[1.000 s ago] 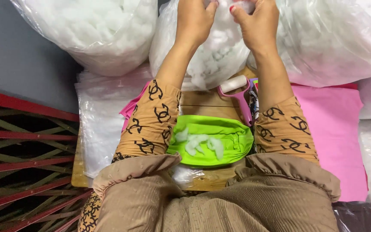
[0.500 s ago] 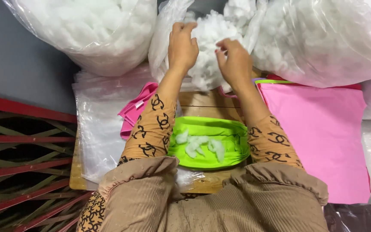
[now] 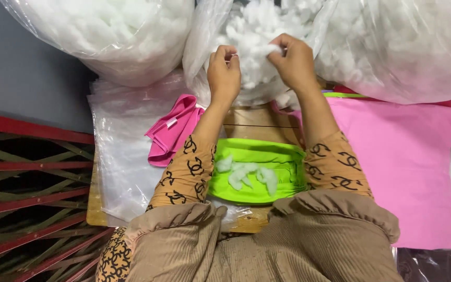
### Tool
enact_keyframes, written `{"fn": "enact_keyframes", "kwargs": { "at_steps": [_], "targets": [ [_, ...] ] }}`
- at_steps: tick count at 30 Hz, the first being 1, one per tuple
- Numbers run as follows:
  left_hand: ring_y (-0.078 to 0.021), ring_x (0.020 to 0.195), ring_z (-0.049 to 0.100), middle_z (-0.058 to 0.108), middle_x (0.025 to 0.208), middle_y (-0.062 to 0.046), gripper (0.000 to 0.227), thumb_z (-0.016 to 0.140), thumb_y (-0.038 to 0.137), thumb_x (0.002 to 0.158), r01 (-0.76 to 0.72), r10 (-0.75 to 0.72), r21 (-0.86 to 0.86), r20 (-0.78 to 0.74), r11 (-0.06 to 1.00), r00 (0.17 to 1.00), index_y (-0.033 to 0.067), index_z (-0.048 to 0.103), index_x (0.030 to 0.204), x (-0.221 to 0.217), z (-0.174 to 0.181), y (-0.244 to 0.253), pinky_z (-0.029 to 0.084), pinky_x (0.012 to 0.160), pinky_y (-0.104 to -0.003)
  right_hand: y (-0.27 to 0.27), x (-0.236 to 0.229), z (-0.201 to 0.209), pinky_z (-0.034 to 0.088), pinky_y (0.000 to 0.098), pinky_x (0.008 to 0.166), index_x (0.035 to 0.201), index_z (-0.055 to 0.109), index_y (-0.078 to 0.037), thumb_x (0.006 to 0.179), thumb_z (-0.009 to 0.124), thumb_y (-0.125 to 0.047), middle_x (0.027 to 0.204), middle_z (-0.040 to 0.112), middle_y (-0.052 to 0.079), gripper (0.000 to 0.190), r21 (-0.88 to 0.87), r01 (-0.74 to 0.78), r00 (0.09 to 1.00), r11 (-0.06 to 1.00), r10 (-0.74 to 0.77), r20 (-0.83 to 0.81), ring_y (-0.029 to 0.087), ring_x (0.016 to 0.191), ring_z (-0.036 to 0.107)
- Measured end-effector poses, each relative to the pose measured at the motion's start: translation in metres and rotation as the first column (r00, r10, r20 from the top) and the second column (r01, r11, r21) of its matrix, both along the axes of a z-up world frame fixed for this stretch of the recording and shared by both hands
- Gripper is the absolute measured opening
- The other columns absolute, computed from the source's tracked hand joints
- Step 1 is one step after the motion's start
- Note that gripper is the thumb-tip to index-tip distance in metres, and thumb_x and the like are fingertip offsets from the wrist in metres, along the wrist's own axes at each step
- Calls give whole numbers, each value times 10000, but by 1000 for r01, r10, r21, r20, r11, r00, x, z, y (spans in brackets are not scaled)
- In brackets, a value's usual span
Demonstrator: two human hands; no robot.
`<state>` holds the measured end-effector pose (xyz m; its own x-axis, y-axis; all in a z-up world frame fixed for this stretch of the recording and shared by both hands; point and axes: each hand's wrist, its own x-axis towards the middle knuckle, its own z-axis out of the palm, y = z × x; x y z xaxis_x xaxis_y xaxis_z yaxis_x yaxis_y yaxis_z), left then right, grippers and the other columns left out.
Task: Cleaning a green fabric pouch with a lint roller and then stuffing it with white fiberfill.
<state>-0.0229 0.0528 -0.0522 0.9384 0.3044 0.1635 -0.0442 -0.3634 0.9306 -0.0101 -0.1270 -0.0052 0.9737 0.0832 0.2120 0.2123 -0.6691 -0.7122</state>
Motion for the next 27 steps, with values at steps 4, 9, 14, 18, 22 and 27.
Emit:
{"fn": "enact_keyframes", "kwargs": {
  "at_steps": [4,9,14,18,22,27],
  "targets": [
    [-156,919,672,653,1100,-16,293,516,366,891,24,-36,-114,-107,993,994,249,665,1113,-12,58,-4,498,894,-322,-3,-21,80,433,185,664,876,682,-197,841,721,-129,771,663,-96,85,325,91,993,941,-59,-106,14,687,527],
    [-287,1441,460,404,1508,-190,799,628,614,808,248,-275,-217,-105,944,956,359,389,1526,-47,116,-11,347,1169,-412,5,-45,118,528,225,606,864,657,-86,842,693,-1,767,615,2,95,736,98,995,670,-53,-85,101,627,603],
    [-153,780,656,703,884,-27,66,752,111,859,139,-204,-749,6,647,979,98,708,906,-18,92,-22,641,634,-297,-5,-56,114,626,172,720,841,654,-146,835,750,-43,851,673,-42,141,736,69,979,673,96,-180,32,828,637],
    [-162,780,673,717,877,-56,203,748,110,830,-5,-102,-668,-122,744,987,42,765,1021,-17,97,0,667,641,-307,-34,-64,126,652,213,791,837,650,-151,831,756,-71,825,653,-44,132,731,129,981,670,20,-191,62,801,646],
    [-136,760,636,687,883,-31,110,694,158,866,-156,25,-527,-248,835,969,62,709,918,-11,79,12,680,670,-267,-57,-63,129,647,231,768,840,629,-130,887,742,-25,843,632,-20,161,757,129,988,641,-21,-151,84,797,607],
    [-251,1445,441,454,1571,-111,790,692,460,831,84,-129,-277,-145,957,981,123,452,1505,-1,67,5,358,1160,-386,-57,-57,126,635,228,741,839,637,-126,877,731,-3,920,674,4,159,827,101,994,553,-16,-110,84,818,601]
  ]
}}
